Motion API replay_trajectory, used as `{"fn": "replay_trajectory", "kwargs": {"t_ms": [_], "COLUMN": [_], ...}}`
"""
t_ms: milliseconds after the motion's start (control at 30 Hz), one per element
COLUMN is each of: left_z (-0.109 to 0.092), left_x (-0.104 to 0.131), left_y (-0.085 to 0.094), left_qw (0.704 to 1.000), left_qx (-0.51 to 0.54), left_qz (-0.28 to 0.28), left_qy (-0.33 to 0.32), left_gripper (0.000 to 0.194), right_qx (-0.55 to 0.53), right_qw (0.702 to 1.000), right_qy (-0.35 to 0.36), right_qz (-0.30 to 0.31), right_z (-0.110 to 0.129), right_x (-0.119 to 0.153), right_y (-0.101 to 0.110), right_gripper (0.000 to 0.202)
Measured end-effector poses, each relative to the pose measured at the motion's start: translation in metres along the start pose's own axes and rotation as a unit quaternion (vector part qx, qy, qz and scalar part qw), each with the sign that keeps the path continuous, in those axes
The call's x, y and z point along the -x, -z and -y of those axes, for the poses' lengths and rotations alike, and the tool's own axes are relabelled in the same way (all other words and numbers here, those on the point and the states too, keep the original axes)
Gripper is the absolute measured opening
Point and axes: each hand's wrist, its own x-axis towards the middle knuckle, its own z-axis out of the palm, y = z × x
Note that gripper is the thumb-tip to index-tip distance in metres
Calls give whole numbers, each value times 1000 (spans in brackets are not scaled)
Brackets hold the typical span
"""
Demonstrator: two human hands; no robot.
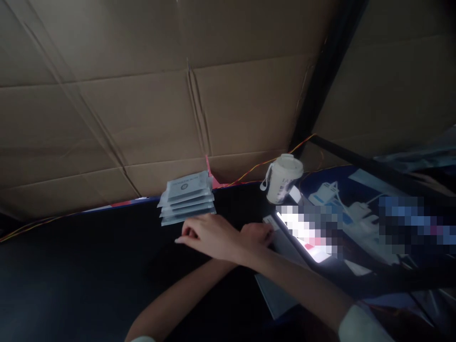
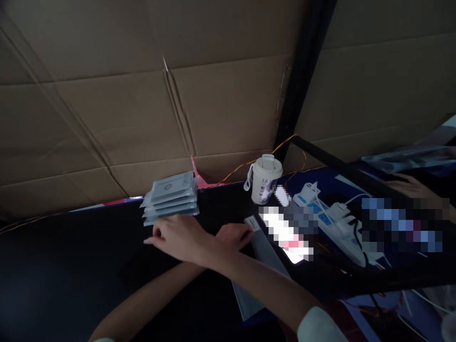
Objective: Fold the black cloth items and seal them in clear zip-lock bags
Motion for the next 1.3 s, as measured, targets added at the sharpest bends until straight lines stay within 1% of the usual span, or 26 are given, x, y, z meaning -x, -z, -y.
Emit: {"fn": "replay_trajectory", "kwargs": {"t_ms": [100, 167, 200, 233, 300, 400, 433, 500, 700, 833, 1000, 1067, 1133, 1200, 1233, 1300], "left_z": [-9, -9, -8, -6, -4, -2, -2, -2, -4, -4, -7, -8, -8, -4, 1, 13], "left_x": [-8, -9, -8, -7, -4, -2, -2, -2, -2, -2, -4, -5, -7, -6, -4, 4], "left_y": [-19, -25, -26, -26, -25, -25, -25, -26, -26, -24, -20, -19, -18, -15, -12, -2], "left_qw": [996, 993, 992, 991, 990, 989, 989, 989, 988, 989, 990, 991, 991, 993, 995, 997], "left_qx": [-21, -36, -42, -48, -57, -68, -71, -76, -77, -72, -64, -60, -53, -45, -40, -29], "left_qz": [55, 64, 66, 66, 65, 63, 63, 61, 63, 69, 85, 93, 99, 97, 91, 66], "left_qy": [-67, -89, -97, -104, -112, -115, -115, -114, -115, -109, -93, -82, -67, -43, -26, 10], "left_gripper": [11, 12, 14, 15, 17, 17, 17, 16, 17, 16, 15, 16, 16, 15, 16, 24], "right_qx": [33, 65, 77, 83, 92, 92, 89, 84, 77, 77, 65, 64, 71, 83, 87, 90], "right_qw": [992, 977, 970, 966, 968, 981, 984, 985, 983, 983, 978, 978, 981, 987, 990, 995], "right_qy": [4, 4, 9, 14, 10, 6, 8, 10, 5, 7, 15, 23, 30, 36, 40, 42], "right_qz": [119, 201, 232, 246, 233, 169, 156, 150, 166, 165, 199, 197, 177, 136, 105, 22], "right_z": [-3, -5, -5, -6, -6, -7, -7, -8, -8, -9, -12, -15, -19, -24, -28, -37], "right_x": [-17, -26, -29, -31, -32, -27, -25, -21, -21, -22, -25, -27, -27, -26, -25, -22], "right_y": [-43, -72, -86, -97, -115, -126, -127, -126, -123, -122, -113, -108, -101, -91, -83, -64], "right_gripper": [26, 32, 34, 37, 43, 43, 42, 40, 39, 41, 37, 33, 29, 25, 23, 20]}}
